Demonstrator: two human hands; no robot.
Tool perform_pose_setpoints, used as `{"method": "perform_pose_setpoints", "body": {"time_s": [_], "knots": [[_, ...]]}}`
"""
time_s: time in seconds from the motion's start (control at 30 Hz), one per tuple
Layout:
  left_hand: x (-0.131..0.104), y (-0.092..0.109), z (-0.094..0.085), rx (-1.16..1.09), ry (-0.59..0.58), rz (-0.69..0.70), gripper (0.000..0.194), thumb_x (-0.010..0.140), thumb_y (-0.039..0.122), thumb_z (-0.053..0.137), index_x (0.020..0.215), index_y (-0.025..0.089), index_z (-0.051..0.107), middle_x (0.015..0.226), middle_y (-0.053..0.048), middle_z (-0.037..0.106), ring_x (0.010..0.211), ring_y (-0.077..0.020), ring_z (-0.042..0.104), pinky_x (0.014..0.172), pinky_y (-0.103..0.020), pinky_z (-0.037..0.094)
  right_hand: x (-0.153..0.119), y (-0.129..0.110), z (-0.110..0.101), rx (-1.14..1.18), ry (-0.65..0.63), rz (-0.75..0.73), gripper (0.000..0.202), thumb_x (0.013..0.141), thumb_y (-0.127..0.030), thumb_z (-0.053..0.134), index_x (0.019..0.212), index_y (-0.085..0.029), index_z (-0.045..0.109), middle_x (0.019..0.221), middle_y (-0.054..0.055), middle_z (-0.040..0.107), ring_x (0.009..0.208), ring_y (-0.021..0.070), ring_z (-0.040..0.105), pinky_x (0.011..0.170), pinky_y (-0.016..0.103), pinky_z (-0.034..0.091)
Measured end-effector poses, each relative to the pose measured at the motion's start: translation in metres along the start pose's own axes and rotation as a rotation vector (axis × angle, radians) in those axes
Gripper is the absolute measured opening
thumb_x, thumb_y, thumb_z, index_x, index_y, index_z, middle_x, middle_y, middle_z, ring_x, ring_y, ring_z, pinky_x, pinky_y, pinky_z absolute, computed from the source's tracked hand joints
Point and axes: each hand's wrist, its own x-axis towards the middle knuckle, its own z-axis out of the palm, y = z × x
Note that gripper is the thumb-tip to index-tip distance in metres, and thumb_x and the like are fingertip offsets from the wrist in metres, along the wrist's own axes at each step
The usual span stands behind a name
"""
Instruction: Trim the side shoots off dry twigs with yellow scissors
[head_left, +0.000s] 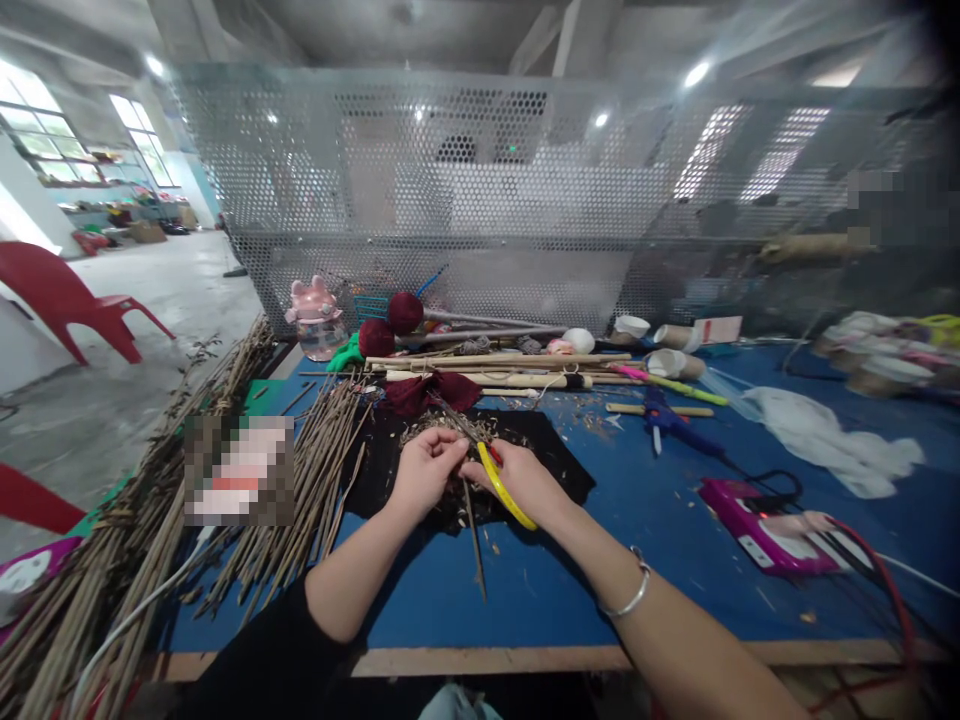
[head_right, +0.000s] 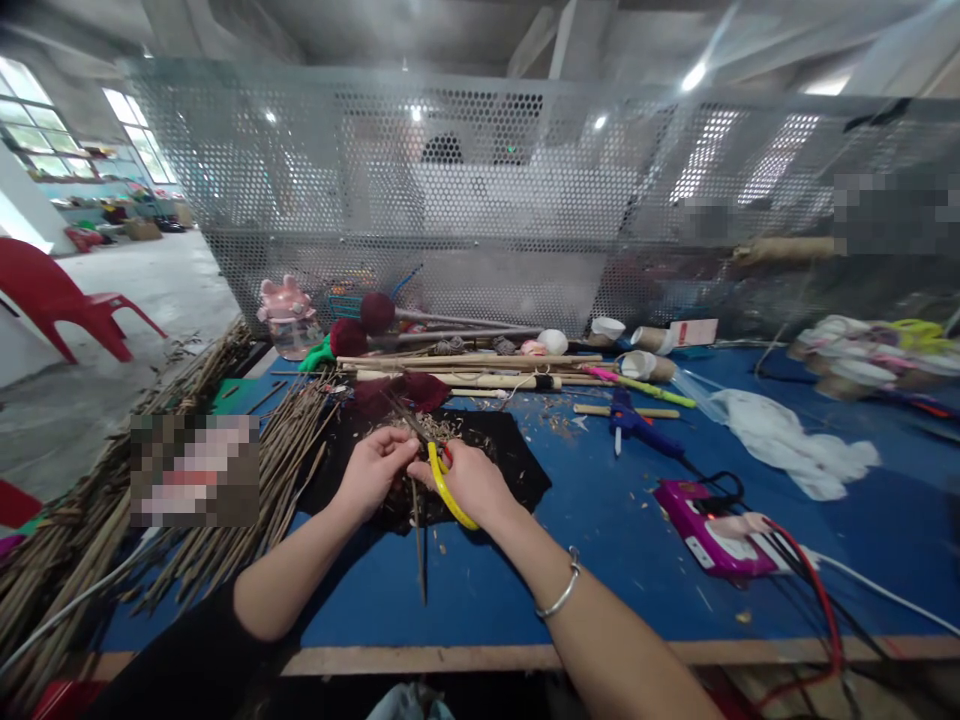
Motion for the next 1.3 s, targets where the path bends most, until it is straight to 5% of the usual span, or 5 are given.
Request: {"method": "perform_pose_setpoints", "body": {"time_s": [0.5, 0.93, 1.3], "knots": [[0.0002, 0.0042, -0.0003, -0.09, -0.082, -0.043, 0.035, 0.068, 0.042, 0.064, 0.082, 0.01, 0.063, 0.062, -0.002, 0.06, 0.045, -0.006, 0.049, 0.038, -0.015, 0.038, -0.0007, 0.0057, -0.0042, 0.013, -0.022, -0.072, 0.055, 0.069, -0.066, 0.05, 0.098, -0.019, 0.048, 0.09, 0.007, 0.061, 0.073, 0.0176, 0.057, 0.057, 0.023, 0.031], [-0.0044, 0.0023, 0.0046, 0.03, -0.124, -0.115, 0.035, 0.07, 0.045, 0.06, 0.083, 0.013, 0.062, 0.055, 0.0, 0.059, 0.045, -0.01, 0.055, 0.035, -0.016, 0.037, 0.0031, 0.0067, 0.0008, 0.002, 0.076, -0.042, 0.041, 0.073, -0.059, 0.052, 0.084, -0.02, 0.048, 0.077, 0.004, 0.061, 0.066, 0.0157, 0.055, 0.054, 0.022, 0.029], [-0.0057, 0.0032, 0.0039, 0.132, -0.126, -0.051, 0.035, 0.072, 0.046, 0.057, 0.08, 0.013, 0.065, 0.047, 0.004, 0.052, 0.034, -0.0046, 0.039, 0.033, -0.016, 0.034, 0.0008, 0.0066, -0.0024, 0.06, 0.017, -0.088, 0.047, 0.068, -0.057, 0.059, 0.091, -0.019, 0.046, 0.089, 0.008, 0.06, 0.07, 0.0159, 0.055, 0.057, 0.022, 0.032]]}}
